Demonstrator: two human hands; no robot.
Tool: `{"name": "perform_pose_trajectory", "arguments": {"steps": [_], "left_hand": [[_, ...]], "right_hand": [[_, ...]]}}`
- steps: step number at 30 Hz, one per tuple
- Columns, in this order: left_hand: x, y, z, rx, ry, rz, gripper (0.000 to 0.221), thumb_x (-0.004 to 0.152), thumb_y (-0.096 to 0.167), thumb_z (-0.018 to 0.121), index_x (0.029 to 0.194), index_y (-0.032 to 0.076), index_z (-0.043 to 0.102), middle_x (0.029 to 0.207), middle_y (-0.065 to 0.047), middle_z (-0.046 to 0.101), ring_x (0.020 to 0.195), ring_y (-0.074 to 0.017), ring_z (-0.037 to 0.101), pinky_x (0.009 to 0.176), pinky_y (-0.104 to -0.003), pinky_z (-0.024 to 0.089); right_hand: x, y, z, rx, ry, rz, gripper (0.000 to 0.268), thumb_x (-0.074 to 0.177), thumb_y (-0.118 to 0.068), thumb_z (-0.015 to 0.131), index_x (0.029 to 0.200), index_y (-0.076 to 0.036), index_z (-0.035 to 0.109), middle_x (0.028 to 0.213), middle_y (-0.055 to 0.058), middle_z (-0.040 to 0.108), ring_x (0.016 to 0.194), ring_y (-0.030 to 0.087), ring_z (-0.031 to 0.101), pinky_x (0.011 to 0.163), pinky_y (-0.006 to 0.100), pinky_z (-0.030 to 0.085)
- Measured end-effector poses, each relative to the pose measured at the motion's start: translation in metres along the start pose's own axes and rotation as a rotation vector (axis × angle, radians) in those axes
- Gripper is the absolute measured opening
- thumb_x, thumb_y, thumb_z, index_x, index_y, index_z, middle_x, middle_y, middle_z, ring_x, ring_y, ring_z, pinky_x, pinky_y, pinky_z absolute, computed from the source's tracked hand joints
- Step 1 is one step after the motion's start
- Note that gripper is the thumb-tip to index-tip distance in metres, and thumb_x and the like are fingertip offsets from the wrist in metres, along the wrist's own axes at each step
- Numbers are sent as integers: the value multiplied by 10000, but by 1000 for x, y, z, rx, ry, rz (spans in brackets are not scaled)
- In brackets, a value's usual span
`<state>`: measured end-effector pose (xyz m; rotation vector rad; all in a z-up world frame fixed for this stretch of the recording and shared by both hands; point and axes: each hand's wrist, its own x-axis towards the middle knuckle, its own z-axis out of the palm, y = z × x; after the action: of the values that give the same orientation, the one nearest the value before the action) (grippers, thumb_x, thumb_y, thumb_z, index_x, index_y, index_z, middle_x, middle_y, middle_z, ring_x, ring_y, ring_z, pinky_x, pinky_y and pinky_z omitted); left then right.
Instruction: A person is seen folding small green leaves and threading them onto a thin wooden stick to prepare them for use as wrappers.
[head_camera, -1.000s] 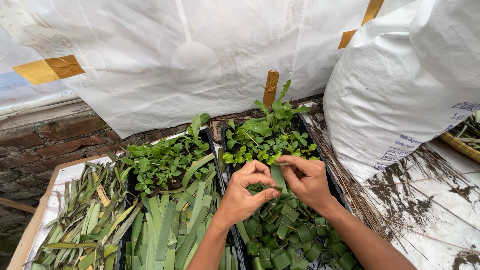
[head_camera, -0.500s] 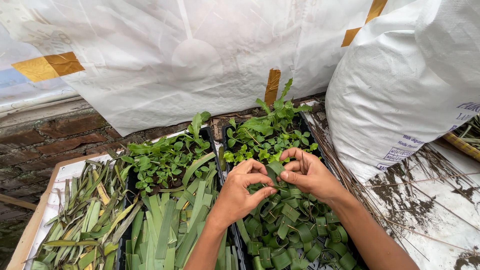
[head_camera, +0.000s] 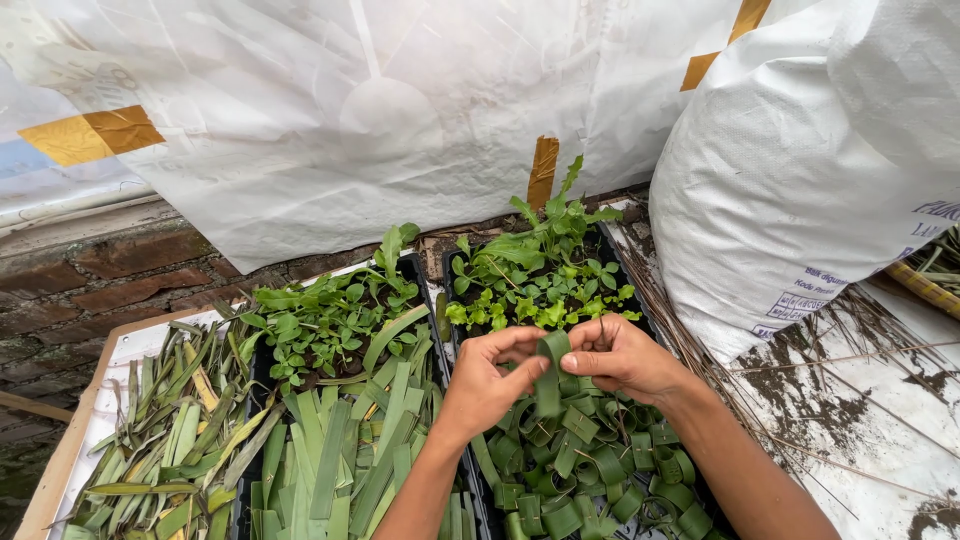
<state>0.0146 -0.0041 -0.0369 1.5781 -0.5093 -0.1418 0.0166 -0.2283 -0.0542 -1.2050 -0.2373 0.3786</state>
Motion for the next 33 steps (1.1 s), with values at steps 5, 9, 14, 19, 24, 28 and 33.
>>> {"name": "perform_pose_trajectory", "arguments": {"steps": [5, 9, 14, 19, 24, 28, 33], "left_hand": [[5, -10, 2, -51, 114, -104, 251, 885, 98, 761, 1104, -25, 752, 853, -126, 804, 725, -86, 739, 562, -241, 640], [-1, 6, 8, -171, 114, -190, 273, 851, 10, 741, 1103, -96, 734, 871, -229, 795, 705, -202, 779, 545, -326, 666], [0, 1, 12, -294, 164, -209, 336, 868, -46, 685, 1186, -153, 684, 936, -284, 776, 734, -277, 783, 554, -389, 692], [2, 1, 10, -463, 215, -235, 386, 875, -82, 584, 1247, -148, 661, 1029, -285, 770, 832, -326, 783, 599, -449, 687], [0, -7, 10, -438, 256, -186, 347, 904, -9, 691, 1230, -126, 683, 1054, -281, 771, 898, -322, 772, 665, -460, 694], [0, -8, 10, -363, 288, -93, 331, 908, -21, 670, 1229, -99, 693, 1018, -255, 784, 866, -285, 777, 660, -408, 701], [-7, 36, 11, 96, 366, 195, 407, 899, -45, 652, 1306, -61, 656, 980, -233, 805, 997, -341, 770, 922, -498, 595]], "right_hand": [[6, -1, 9, -140, 56, -173, 99, 867, 61, 745, 943, 93, 800, 646, 97, 640, 400, -14, 329, 304, 166, 276], [8, -11, 20, -599, 256, -556, 133, 798, -11, 827, 928, -29, 846, 766, 60, 766, 397, 26, 349, 340, 217, 256], [8, -3, 28, -895, 348, -834, 115, 786, -35, 818, 832, -139, 837, 794, -14, 759, 409, 80, 476, 373, 215, 398], [8, 0, 28, -1092, 334, -980, 120, 810, -66, 799, 822, -183, 825, 787, -33, 705, 377, 121, 479, 394, 258, 454], [3, -11, 31, -1113, 250, -933, 168, 791, -44, 740, 833, -178, 834, 717, -17, 627, 363, 135, 465, 373, 257, 436], [5, -8, 27, -1003, 166, -814, 201, 826, -45, 678, 885, -154, 836, 727, 34, 670, 347, 172, 500, 364, 304, 423], [13, 11, 10, -339, 126, -386, 315, 909, -91, 675, 1192, 44, 712, 910, 99, 733, 429, -5, 438, 360, 190, 342]]}}
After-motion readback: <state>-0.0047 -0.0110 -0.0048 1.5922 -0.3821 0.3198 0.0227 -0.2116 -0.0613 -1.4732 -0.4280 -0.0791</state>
